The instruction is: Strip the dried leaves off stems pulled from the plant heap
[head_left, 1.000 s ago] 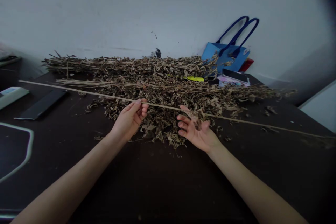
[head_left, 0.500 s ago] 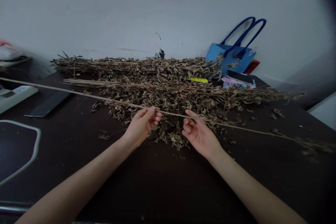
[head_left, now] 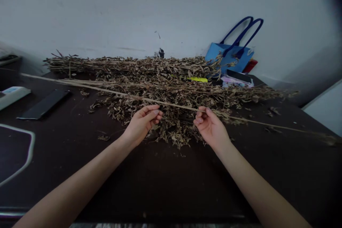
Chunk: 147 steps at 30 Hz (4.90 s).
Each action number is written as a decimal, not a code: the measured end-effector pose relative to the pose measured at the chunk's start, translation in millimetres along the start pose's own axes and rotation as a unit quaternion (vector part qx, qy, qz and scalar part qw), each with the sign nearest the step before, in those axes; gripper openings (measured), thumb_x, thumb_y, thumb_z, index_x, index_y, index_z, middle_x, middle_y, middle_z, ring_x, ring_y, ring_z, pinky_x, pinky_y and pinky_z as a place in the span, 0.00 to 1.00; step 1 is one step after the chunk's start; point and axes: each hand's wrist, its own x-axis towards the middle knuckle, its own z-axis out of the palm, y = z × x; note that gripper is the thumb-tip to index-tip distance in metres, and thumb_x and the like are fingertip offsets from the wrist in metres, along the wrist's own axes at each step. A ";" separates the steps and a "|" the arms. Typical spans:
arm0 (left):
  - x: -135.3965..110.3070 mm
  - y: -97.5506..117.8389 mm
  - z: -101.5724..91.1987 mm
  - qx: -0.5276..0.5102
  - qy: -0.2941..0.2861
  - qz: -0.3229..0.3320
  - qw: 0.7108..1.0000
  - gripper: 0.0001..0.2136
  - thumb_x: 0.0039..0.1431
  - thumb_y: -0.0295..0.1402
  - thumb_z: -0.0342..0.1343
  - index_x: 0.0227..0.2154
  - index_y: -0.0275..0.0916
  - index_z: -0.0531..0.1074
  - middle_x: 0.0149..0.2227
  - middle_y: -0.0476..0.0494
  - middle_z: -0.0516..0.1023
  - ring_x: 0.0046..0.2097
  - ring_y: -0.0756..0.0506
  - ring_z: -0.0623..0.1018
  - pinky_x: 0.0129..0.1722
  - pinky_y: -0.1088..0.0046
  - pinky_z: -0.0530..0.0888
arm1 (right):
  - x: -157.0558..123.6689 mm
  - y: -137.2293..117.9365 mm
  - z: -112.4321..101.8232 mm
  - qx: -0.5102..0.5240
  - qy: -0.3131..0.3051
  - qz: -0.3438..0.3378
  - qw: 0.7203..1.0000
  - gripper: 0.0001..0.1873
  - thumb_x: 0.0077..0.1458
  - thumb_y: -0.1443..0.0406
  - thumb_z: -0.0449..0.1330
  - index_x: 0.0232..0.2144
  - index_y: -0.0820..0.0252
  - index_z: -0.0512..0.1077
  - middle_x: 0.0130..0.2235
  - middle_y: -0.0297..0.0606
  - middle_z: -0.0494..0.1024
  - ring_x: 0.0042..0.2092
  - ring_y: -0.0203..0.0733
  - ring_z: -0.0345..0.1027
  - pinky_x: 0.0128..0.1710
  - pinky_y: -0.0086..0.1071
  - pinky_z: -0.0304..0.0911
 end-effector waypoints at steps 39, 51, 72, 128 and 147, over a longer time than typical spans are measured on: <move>1.4 23.1 -40.7 0.050 0.070 0.030 0.996 0.07 0.48 0.31 0.62 0.31 0.35 0.76 0.32 0.46 0.77 0.27 0.54 0.73 0.27 0.80 0.70 | 8.8 1.5 -21.4 -0.034 0.057 0.014 0.998 0.03 0.47 0.65 0.60 0.28 0.58 0.72 0.23 0.30 0.65 0.23 0.29 0.55 0.22 0.26 0.57; -3.2 34.7 -45.6 0.519 0.042 0.271 0.810 0.08 0.56 0.30 0.54 0.37 0.42 0.77 0.40 0.41 0.76 0.45 0.41 0.72 0.46 0.65 0.66 | 3.3 1.3 -15.0 -0.043 0.045 0.011 0.998 0.03 0.48 0.65 0.60 0.28 0.59 0.72 0.23 0.31 0.66 0.23 0.29 0.55 0.23 0.25 0.56; -10.8 25.6 -40.9 0.596 0.044 0.362 0.715 0.10 0.54 0.27 0.55 0.37 0.44 0.77 0.32 0.43 0.78 0.36 0.41 0.73 0.40 0.65 0.66 | -12.8 10.9 -1.8 -0.041 0.021 0.036 0.998 0.04 0.52 0.64 0.58 0.29 0.58 0.72 0.23 0.31 0.67 0.24 0.30 0.55 0.23 0.25 0.57; -0.6 42.7 -43.2 0.089 0.015 0.022 0.996 0.07 0.51 0.30 0.61 0.33 0.32 0.76 0.25 0.47 0.74 0.23 0.55 0.67 0.21 0.84 0.67 | -44.2 18.2 13.1 -0.204 -0.263 0.200 0.922 0.09 0.56 0.63 0.57 0.35 0.64 0.71 0.31 0.39 0.75 0.26 0.30 0.67 0.23 0.23 0.57; 22.5 50.1 -77.4 0.034 0.022 0.084 0.996 0.05 0.58 0.25 0.52 0.30 0.31 0.73 0.25 0.47 0.68 0.26 0.54 0.66 0.25 0.80 0.69 | -6.0 -10.0 -6.8 -0.030 0.049 0.060 0.997 0.12 0.52 0.57 0.59 0.37 0.55 0.72 0.26 0.31 0.67 0.22 0.28 0.53 0.18 0.23 0.53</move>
